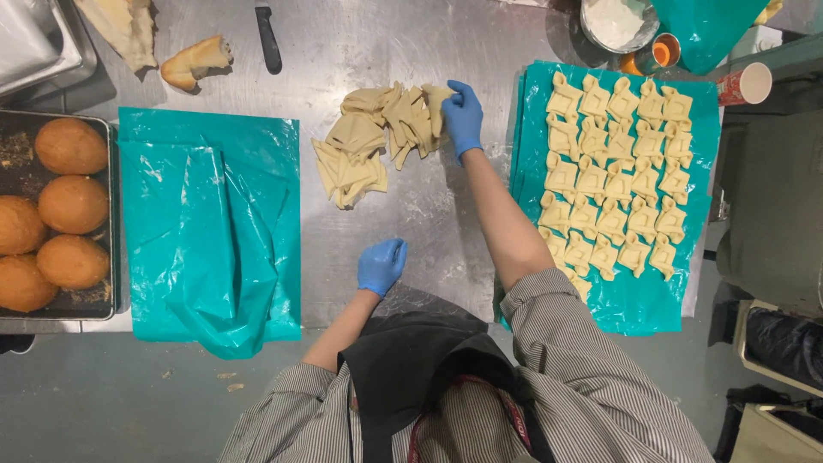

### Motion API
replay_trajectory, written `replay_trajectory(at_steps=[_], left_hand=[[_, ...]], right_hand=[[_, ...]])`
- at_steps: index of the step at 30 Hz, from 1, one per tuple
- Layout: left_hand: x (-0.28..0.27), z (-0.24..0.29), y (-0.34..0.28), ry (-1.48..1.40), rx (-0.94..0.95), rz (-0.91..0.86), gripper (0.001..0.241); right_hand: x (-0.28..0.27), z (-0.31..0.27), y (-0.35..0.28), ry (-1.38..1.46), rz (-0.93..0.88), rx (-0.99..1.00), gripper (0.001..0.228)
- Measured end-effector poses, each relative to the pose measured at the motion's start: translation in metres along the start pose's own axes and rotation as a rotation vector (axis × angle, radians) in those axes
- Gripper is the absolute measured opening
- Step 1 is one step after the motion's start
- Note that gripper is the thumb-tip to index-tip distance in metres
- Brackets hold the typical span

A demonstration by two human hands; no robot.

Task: Folding square dough pieces into uniform pastry shapes and covering them with a plastic sheet.

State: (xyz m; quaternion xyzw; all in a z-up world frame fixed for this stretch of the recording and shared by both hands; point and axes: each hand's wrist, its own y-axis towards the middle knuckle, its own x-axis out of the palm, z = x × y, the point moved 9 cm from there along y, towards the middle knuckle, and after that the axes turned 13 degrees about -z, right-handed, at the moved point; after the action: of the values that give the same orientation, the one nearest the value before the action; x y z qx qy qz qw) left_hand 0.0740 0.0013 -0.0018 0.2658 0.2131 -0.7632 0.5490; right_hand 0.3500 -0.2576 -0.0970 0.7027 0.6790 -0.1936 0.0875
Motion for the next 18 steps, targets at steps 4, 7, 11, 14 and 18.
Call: replay_trajectory(at_steps=[4, 7, 11, 14, 18], left_hand=[[0.0, 0.001, -0.001, 0.017, 0.006, 0.007, 0.01], [-0.002, 0.005, -0.002, -0.014, 0.005, 0.011, 0.009], [-0.002, 0.007, -0.005, -0.07, 0.034, 0.039, 0.011], [-0.002, 0.01, -0.004, -0.152, 0.024, 0.084, 0.014], [0.012, 0.0, -0.025, -0.513, -0.123, 0.135, 0.017]], right_hand=[[-0.039, 0.001, -0.039, 0.465, 0.091, 0.025, 0.04], [-0.047, -0.016, -0.111, 0.523, 0.064, 0.046, 0.039], [-0.017, 0.003, -0.209, 0.447, 0.006, 0.149, 0.039], [0.018, 0.016, -0.267, 0.483, -0.069, 0.196, 0.039], [0.056, 0.001, -0.325, 0.438, -0.174, 0.103, 0.036]])
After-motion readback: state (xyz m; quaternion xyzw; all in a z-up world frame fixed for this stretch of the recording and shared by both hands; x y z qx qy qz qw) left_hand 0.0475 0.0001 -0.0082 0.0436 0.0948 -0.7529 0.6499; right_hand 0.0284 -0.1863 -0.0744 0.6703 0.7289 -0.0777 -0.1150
